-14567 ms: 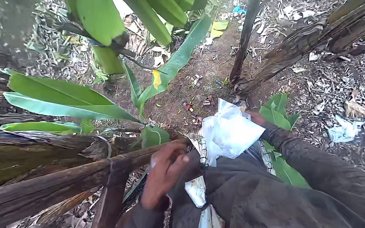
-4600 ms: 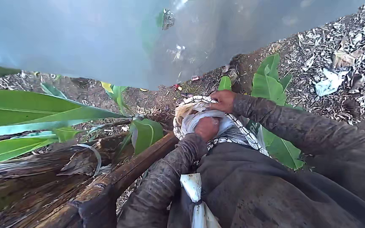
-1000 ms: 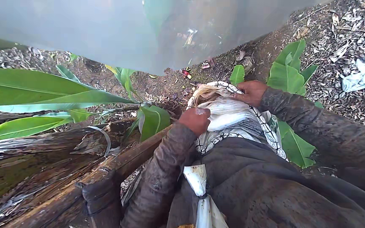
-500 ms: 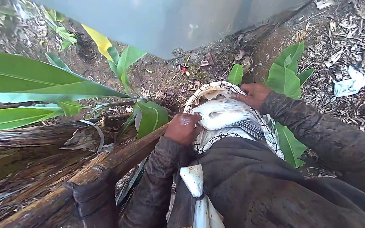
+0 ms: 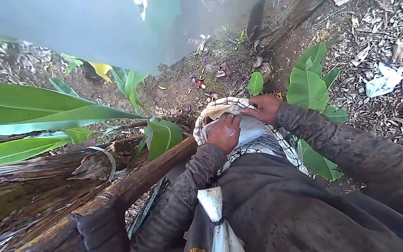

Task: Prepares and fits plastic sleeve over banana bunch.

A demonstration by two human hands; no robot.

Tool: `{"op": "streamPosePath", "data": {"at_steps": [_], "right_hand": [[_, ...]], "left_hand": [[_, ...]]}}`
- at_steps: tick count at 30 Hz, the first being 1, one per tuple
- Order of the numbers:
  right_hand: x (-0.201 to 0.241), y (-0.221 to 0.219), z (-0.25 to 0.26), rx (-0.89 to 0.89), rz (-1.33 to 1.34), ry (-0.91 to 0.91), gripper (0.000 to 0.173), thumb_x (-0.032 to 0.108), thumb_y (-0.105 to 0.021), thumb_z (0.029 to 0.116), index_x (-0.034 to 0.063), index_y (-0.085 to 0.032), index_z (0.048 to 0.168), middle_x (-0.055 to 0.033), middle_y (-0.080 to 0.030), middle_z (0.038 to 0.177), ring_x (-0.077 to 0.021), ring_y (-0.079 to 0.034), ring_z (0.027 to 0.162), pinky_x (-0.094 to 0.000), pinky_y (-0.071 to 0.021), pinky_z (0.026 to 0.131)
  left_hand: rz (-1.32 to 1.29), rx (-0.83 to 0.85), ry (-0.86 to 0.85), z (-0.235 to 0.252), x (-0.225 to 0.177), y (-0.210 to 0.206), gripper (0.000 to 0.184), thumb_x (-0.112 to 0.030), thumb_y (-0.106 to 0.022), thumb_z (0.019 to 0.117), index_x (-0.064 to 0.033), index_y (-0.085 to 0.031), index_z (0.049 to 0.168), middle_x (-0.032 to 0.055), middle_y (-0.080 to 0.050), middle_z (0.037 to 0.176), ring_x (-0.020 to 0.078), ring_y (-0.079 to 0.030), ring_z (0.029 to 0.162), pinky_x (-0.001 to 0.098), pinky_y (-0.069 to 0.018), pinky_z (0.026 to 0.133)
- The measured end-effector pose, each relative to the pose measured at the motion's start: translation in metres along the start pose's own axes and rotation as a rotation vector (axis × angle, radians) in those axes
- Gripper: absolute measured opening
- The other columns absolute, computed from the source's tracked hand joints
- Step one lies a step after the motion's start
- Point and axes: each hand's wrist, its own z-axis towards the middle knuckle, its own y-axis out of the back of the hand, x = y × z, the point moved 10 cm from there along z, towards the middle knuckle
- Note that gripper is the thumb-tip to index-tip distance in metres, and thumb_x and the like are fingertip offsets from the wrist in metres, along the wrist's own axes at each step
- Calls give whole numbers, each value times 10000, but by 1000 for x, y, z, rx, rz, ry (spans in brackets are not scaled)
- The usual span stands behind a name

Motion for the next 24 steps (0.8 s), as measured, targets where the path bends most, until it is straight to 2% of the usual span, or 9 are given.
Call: {"op": "streamPosePath", "data": {"at_steps": [3,8,11,14,17,19,21,24], "right_hand": [[-1,0,-2,2,-10,6,448,461,-625,1000,45,-631,831,-124,-613,703,-306,-632,695,-549,-497,664],[0,0,-3,29,-21,-12,447,457,-620,1008,38,-626,851,-133,-616,730,-316,-635,727,-549,-496,679],[-1,-3,-3,26,-31,-8,455,474,-612,1008,44,-637,861,-132,-627,741,-319,-645,741,-557,-502,692],[-1,-4,-2,17,-29,0,451,473,-615,1004,52,-634,842,-123,-624,734,-312,-642,735,-554,-502,691],[-1,-5,-2,7,-26,12,457,480,-616,1000,55,-630,834,-121,-618,722,-310,-638,723,-554,-501,682],[-1,-5,-1,2,-13,19,449,474,-624,996,61,-629,822,-113,-614,711,-299,-635,709,-541,-499,671],[1,-6,-1,14,-9,31,444,473,-626,996,66,-626,818,-105,-609,710,-286,-630,707,-528,-498,671],[7,-8,-1,21,-8,52,440,466,-624,997,65,-625,815,-107,-609,708,-288,-630,706,-533,-494,677]], "left_hand": [[12,-76,1,4,-1,7,350,-213,-624,999,-30,-637,1297,192,-673,1115,364,-661,1094,490,-563,909],[90,83,-42,11,-4,-12,230,-190,-578,1008,-59,-739,1108,157,-654,1177,352,-586,1203,490,-508,990],[100,147,-79,11,-10,-22,248,-173,-537,1027,-52,-704,1164,157,-669,1212,349,-602,1203,497,-483,1030],[53,164,-46,13,-9,-22,269,-203,-569,1015,-47,-676,1207,165,-692,1155,341,-658,1126,503,-531,971],[3,221,33,16,0,-23,311,-174,-616,950,-41,-673,1225,172,-702,1131,345,-680,1080,536,-548,922],[-6,324,85,19,8,-31,354,-190,-633,929,-53,-669,1253,175,-706,1139,350,-686,1075,566,-548,908],[-42,458,67,22,12,-40,360,-236,-601,968,-86,-669,1288,166,-710,1178,347,-680,1112,585,-531,949],[-83,436,-21,30,7,-38,303,-209,-520,1039,-92,-716,1239,177,-741,1093,362,-705,1039,596,-526,919]]}}
